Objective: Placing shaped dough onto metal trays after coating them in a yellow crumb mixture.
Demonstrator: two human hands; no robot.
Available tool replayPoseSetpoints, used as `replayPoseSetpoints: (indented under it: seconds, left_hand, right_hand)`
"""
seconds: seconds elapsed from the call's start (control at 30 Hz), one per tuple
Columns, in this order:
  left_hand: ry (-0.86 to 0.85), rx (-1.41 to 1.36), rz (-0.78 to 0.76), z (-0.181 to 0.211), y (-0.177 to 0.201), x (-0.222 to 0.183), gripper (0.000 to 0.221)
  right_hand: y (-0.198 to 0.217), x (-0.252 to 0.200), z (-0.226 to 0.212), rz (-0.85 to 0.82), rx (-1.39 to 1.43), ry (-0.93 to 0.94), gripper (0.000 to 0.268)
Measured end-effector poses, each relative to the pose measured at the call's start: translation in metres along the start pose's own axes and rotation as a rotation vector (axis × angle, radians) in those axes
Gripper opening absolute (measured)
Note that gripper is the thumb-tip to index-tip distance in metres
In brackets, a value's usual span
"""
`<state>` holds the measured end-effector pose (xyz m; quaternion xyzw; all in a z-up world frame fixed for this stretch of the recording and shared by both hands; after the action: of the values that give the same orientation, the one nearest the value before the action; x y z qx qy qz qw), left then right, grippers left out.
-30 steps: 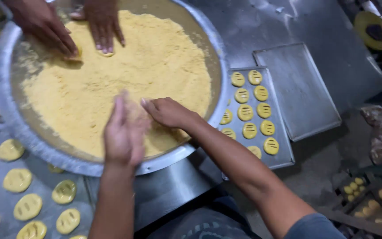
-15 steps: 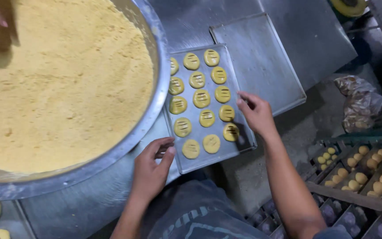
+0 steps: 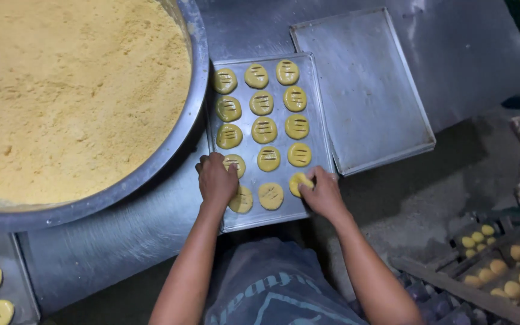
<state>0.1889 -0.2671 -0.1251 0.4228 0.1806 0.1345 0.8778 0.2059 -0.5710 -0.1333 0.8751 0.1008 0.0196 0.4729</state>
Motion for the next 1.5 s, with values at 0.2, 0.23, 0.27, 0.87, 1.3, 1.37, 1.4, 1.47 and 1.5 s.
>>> replayPoseSetpoints:
  seconds: [0.2, 0.23, 0.27, 0.87, 1.3, 1.37, 1.4, 1.47, 1.5]
  left_hand:
    - [0.098, -0.127, 0.048, -0.005, -0.015, 0.013, 0.046]
    - [0.121, -0.138, 0.028, -0.007, -0.018, 0.014, 0.053]
    - [0.131, -0.142, 0.042, -0.012, -0.023, 0.008, 0.053]
    - [-0.078, -0.014, 0.139, -0.136, 0.249, 0.113, 0.044]
    - [0.099, -0.288, -0.514, -0.139, 0.232, 0.117, 0.091]
    - [0.269, -0.629, -0.499, -0.146, 0.238, 0.115, 0.091]
    - [0.276, -0.586, -0.489, -0.151, 0.236, 0.118, 0.081]
    - [0.283, -0.549, -0.478, -0.158, 0.226, 0.118, 0.072]
    - [0.070, -0.337, -0.385, -0.153, 0.229, 0.122, 0.061]
  right_hand:
    - [0.029, 0.004, -0.044, -0.203, 0.388, -0.039, 0.041]
    - [0.038, 0.007, -0.055, -0.207, 0.564, 0.022, 0.044]
    - [0.046, 0.012, -0.059, -0.218, 0.561, 0.035, 0.044]
    - [-0.061, 0.165, -0.418, -0.232, 0.027, 0.584, 0.023]
    - [-0.133, 0.162, -0.369, -0.691, -0.741, 0.299, 0.062]
    - [-0.120, 0.163, -0.368, -0.608, -0.678, 0.222, 0.043]
    - [-0.113, 0.168, -0.373, -0.451, -0.483, 0.248, 0.044]
    - [-0.104, 0.169, -0.377, -0.295, -0.293, 0.276, 0.049]
    - [-0.101, 0.169, -0.378, -0.241, -0.156, 0.221, 0.047]
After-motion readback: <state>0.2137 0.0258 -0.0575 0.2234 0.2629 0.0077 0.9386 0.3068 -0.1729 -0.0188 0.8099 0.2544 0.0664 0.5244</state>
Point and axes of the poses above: each hand's wrist, its own x-axis towards the middle knuckle, its own y-axis out of the back of the hand, z = x × y, the point moved 7 cm from there along x, towards the middle knuckle, and after that the axes turned 2 degrees about x, right-handed, at the moved point
